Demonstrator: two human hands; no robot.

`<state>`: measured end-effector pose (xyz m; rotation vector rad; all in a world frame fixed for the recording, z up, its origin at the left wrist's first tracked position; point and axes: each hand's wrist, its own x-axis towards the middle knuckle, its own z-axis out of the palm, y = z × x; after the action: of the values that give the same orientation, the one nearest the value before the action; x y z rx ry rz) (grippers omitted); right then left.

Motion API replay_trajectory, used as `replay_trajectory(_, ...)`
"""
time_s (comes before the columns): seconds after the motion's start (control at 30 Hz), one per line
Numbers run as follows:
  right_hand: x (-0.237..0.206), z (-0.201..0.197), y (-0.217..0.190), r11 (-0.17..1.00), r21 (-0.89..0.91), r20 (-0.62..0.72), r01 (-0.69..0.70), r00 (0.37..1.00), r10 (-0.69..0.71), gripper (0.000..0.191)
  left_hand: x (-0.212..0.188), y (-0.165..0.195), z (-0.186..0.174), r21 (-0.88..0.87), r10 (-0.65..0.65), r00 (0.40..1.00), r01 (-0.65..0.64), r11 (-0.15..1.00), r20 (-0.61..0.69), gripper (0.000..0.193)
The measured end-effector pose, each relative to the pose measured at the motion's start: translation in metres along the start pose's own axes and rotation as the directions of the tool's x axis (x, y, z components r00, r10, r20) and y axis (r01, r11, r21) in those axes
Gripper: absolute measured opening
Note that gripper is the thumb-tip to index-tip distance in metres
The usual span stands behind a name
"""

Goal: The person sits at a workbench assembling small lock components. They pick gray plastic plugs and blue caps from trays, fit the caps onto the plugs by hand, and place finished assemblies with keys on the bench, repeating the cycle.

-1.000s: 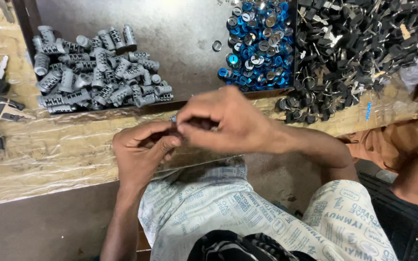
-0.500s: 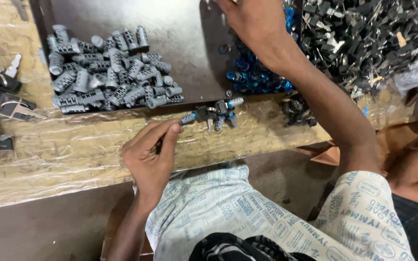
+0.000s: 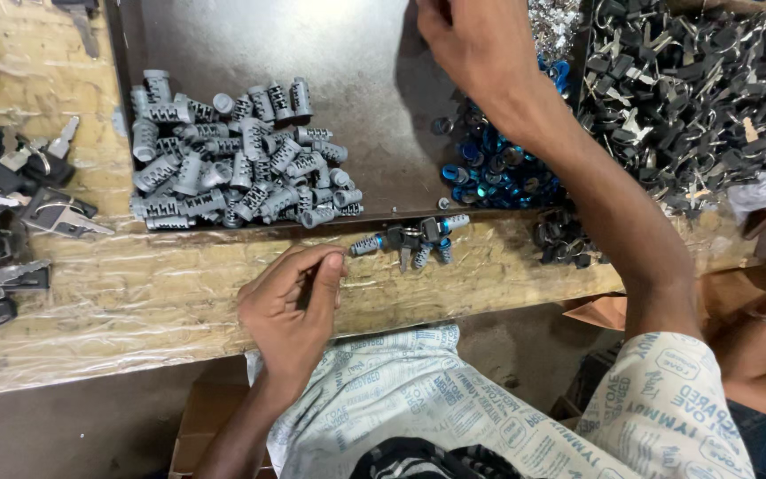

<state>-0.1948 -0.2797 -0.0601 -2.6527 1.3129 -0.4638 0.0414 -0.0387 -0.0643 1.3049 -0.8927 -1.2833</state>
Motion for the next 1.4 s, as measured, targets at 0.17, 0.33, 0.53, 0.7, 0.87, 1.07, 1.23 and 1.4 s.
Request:
replay_trajectory(0.17, -0.062, -0.057, -0.083, 0.796, 0.505, 0.356, -0.334, 0.920, 0.160, 0.006, -0.007, 0.006, 0.001, -0.261, -0.127, 0.992, 0.122, 0.958, -0.005, 0.010)
replay_trajectory(0.33, -0.126, -0.083, -0.146, 0.232, 0.769, 0.573, -0.596, 0.803, 0.164, 0.011, -0.027, 0.022, 0.011, -0.378, -0.237, 0.955, 0.289, 0.880, 0.178, 0.012)
replay_trajectory(0.53, -0.167, -0.078, -0.160, -0.220, 0.757, 0.653, -0.615, 0.729, 0.205, 0.017, -0.042, 0.036, 0.033, -0.241, -0.158, 0.956, 0.218, 0.946, 0.246, 0.005)
replay_trajectory(0.7, -0.189, -0.075, -0.160, -0.299, 0.779, 0.620, -0.552, 0.751, 0.227, 0.019, -0.051, 0.042, 0.040, -0.128, -0.103, 0.962, 0.138, 0.982, 0.253, 0.004)
replay_trajectory(0.87, -0.202, -0.072, -0.159, -0.289, 0.802, 0.588, -0.523, 0.778, 0.222, 0.019, -0.059, 0.041, 0.047, -0.075, -0.133, 0.966, 0.153, 0.985, 0.221, 0.002)
replay_trajectory(1.07, -0.202, -0.072, -0.166, 0.033, 0.855, 0.481, -0.518, 0.814, 0.325, 0.014, -0.066, 0.050, 0.055, 0.227, 0.119, 0.976, -0.160, 0.961, 0.184, 0.003)
replay_trajectory(1.23, -0.171, -0.077, -0.160, 0.499, 0.806, 0.237, -0.318, 0.946, 0.221, 0.009, -0.061, 0.048, 0.044, 0.339, 0.197, 0.956, -0.263, 0.903, 0.218, 0.004)
replay_trajectory(1.4, -0.120, -0.087, -0.105, 0.696, 0.692, 0.019, -0.191, 0.969, 0.247, 0.012, -0.043, 0.019, 0.022, 0.019, -0.025, 0.984, 0.022, 1.000, 0.174, 0.005)
